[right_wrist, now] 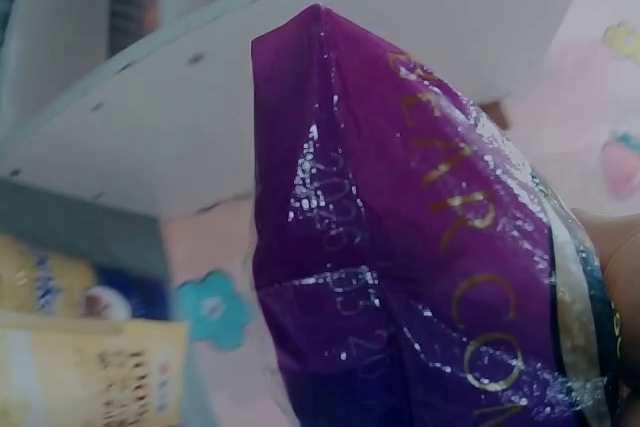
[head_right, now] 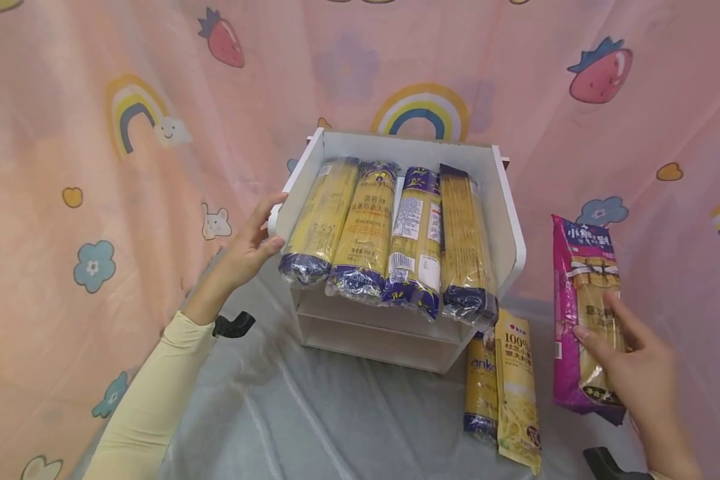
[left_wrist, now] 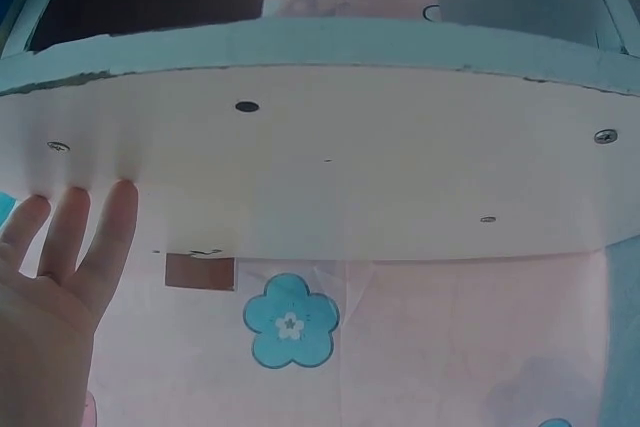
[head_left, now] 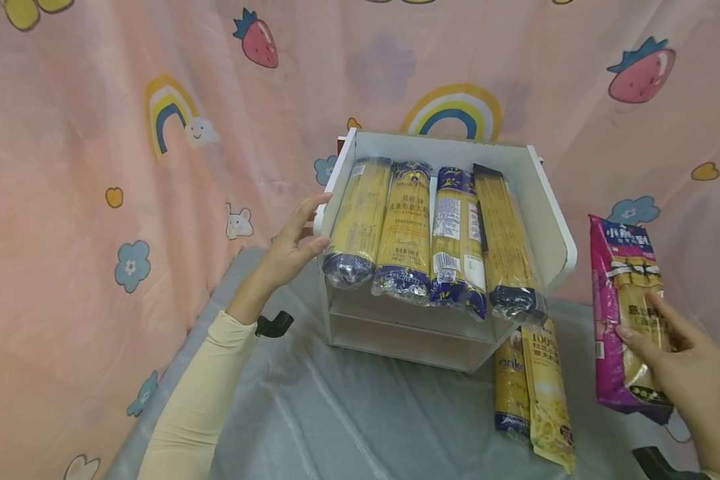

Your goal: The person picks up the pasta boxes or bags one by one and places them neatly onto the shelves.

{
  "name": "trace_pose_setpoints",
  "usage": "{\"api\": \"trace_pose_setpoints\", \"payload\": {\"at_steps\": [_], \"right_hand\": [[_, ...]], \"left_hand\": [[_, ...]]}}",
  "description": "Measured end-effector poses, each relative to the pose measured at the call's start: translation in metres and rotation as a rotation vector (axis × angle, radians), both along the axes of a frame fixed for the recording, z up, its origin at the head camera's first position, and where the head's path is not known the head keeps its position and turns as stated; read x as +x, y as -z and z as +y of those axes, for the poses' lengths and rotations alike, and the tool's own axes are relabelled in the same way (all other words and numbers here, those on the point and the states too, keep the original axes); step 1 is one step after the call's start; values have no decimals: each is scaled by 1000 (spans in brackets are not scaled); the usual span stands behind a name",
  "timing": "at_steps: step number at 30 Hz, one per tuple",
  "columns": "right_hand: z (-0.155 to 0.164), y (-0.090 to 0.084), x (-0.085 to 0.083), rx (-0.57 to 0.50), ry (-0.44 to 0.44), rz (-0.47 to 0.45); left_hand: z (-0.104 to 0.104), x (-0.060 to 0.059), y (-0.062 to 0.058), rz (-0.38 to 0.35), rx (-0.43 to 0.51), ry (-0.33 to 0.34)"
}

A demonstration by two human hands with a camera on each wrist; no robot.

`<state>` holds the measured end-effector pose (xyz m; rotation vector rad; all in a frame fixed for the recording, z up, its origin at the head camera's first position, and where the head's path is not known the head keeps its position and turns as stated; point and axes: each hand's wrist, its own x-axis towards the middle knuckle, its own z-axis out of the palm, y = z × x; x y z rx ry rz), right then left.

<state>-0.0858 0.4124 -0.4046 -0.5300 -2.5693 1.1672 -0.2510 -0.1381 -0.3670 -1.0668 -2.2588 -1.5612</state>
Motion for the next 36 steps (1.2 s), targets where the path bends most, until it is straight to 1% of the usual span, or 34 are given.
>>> {"api": "trace_pose_setpoints", "payload": {"at_steps": [2,6,9,13,16,21,26,29,33,36], "right_hand": [[-4,-11,-1,11,-5,32],[-13,-36,-6,9,-44,129],[-21,-53,-9,7,-96,193],[-30,-75,-12,-41,-156,236],[-37,-88,-14,-48,-171,246],[-47,-102,-17,-14,-203,293],[-58,-113,-21,-21,-250,341],[-65,-119,-21,-13,-259,356],[-76,-128,-18,-5,-269,332],[-84,-133,-15,2,-304,314]], "left_hand": [[0,0,1,-4,1,1],[0,1,1,-4,-2,-6],[0,1,2,-3,-1,-12],[0,1,3,-3,2,-13],[0,1,3,1,3,-15],[1,0,4,8,6,-20],[1,-1,4,11,2,-22],[1,0,4,9,2,-23],[1,0,4,-1,10,-13],[2,-1,3,-1,15,-4]]}}
